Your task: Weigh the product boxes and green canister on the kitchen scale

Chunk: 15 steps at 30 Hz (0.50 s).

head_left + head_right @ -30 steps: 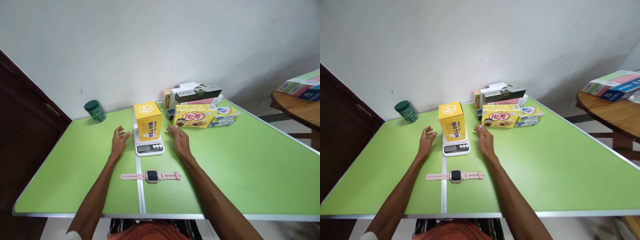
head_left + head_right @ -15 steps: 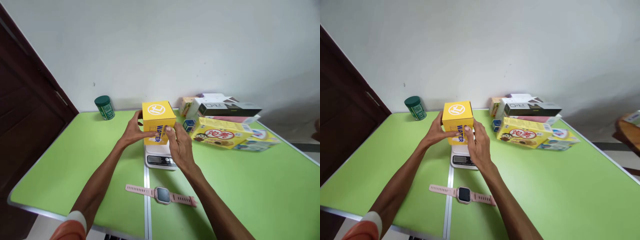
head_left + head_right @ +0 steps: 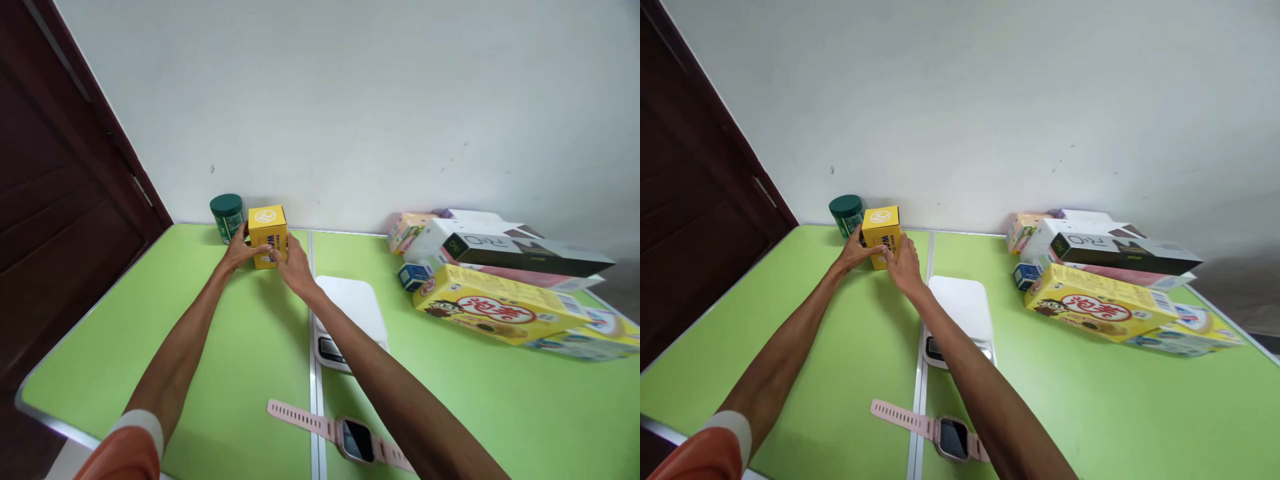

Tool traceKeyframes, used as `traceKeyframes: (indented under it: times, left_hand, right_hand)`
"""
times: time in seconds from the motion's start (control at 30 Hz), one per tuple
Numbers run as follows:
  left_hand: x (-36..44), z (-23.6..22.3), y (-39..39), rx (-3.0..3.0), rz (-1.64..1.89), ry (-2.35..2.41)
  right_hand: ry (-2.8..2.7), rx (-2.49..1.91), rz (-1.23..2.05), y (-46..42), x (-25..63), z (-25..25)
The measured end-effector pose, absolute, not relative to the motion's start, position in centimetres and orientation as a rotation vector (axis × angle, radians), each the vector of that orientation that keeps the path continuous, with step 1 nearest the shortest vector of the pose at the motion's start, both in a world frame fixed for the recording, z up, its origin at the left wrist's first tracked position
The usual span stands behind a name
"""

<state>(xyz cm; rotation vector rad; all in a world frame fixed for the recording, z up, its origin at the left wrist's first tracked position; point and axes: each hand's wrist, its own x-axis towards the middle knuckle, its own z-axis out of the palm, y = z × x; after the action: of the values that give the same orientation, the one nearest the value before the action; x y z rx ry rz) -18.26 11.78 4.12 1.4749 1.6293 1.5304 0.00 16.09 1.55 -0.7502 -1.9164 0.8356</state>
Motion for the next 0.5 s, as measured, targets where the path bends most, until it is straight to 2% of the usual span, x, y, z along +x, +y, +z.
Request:
traceKeyframes:
  times: [0.3, 0.5]
  left_hand:
    - [-16.5, 1.7, 13.9, 1.368, 1.594, 2.172]
    - [-16.9, 2.3, 16.6, 1.254, 1.496, 2.281]
  right_hand:
    - [-1.826, -0.905, 0.995, 18.1, -3.8, 2.6]
    - [-1.935, -0.833, 0.948, 15.6, 0.3, 4.2]
